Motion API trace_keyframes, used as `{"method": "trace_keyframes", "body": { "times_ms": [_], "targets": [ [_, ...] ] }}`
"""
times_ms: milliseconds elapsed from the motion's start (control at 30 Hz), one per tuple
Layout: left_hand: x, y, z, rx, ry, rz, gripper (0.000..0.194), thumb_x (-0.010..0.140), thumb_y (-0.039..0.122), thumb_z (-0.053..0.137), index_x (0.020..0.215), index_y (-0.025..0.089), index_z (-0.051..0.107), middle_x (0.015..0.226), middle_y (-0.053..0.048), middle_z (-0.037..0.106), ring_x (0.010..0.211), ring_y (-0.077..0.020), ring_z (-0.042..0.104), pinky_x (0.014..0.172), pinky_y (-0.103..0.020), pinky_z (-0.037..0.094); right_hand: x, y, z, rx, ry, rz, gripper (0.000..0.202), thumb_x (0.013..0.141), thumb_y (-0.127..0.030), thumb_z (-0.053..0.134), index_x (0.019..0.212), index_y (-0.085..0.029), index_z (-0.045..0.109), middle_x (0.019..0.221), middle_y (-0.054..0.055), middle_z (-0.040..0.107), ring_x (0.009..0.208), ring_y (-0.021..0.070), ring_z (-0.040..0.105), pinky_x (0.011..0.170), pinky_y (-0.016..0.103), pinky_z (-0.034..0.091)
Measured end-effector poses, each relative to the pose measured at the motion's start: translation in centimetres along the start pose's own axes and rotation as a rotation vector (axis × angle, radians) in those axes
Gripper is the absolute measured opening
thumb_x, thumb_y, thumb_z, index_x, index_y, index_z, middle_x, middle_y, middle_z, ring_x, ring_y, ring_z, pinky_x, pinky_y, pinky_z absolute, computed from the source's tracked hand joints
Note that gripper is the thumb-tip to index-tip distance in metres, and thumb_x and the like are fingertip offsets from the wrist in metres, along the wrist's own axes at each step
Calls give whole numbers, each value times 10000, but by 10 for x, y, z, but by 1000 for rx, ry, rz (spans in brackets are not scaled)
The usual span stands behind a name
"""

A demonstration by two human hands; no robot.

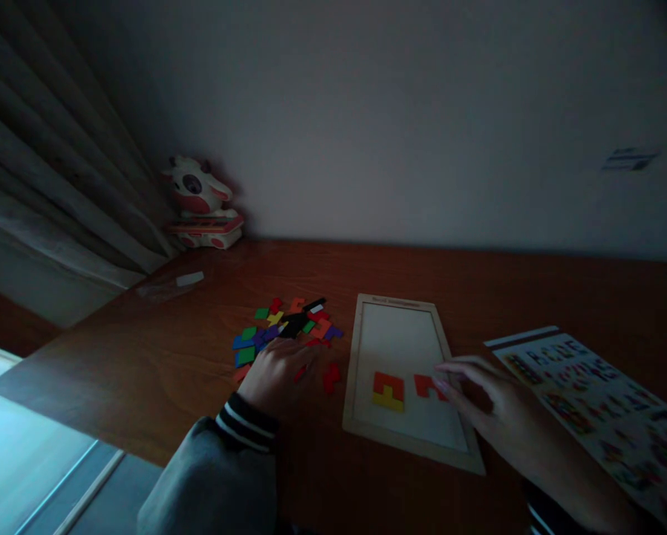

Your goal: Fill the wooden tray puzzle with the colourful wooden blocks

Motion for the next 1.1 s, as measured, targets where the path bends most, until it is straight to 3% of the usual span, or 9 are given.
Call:
{"method": "trace_keyframes", "body": {
  "times_ms": [133,233,333,467,600,767,867,1100],
  "targets": [
    [18,45,7,-272,55,-11,189,952,186,545,1054,206,703,878,-47,752,782,-168,698,729,-293,562,1,-21,-7,103,-43,-9,241,912,-459,552,1005,-296,704,1035,35,737,940,215,708,801,324,577],
    [26,77,19,-468,73,-98,140,932,188,607,1012,229,714,882,-9,760,792,-159,705,732,-273,568,1,-36,-7,208,-94,1,205,886,-420,598,1014,-301,706,1023,24,748,941,205,711,812,305,581],
    [27,95,30,-678,89,-162,166,921,177,633,1071,222,688,982,-4,762,878,-144,716,800,-247,575,-1,-43,-1,298,-121,25,187,853,-374,644,1012,-295,703,1007,20,756,934,198,715,822,288,579],
    [24,95,35,-749,100,-219,156,909,202,661,1064,211,681,992,-6,758,899,-134,715,815,-229,578,-3,-45,10,385,-143,51,185,865,-340,625,1025,-290,702,1017,26,762,950,202,715,805,281,578],
    [25,88,33,-566,95,-158,168,916,262,653,1071,199,676,974,-35,748,897,-173,702,799,-294,581,-2,-39,12,445,-177,105,198,881,-338,613,1059,-283,681,991,17,763,919,187,719,772,266,578],
    [19,87,41,-294,-151,168,342,948,331,592,1259,191,587,1165,-78,715,1078,-245,660,895,-401,548,-4,-21,3,413,-195,176,212,895,-349,583,1077,-272,662,964,21,763,912,188,716,804,290,567],
    [14,85,44,-233,-252,248,348,958,351,562,1260,180,582,1174,-86,711,1108,-261,646,914,-418,537,-8,-13,6,362,-233,183,228,916,-349,557,1097,-290,682,1016,17,757,939,188,708,828,299,553],
    [13,86,32,-186,-107,319,177,958,241,528,983,156,681,816,-54,742,767,-198,706,711,-336,562,-9,-12,17,238,-308,127,166,915,-287,590,975,-295,745,1027,7,747,943,177,689,847,288,515]
  ]
}}
Point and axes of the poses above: each hand's wrist, its own x-axis towards the middle knuckle, its own z-axis out of the palm, y = z × x, the point moved 5 cm from there along x, towards the middle knuckle
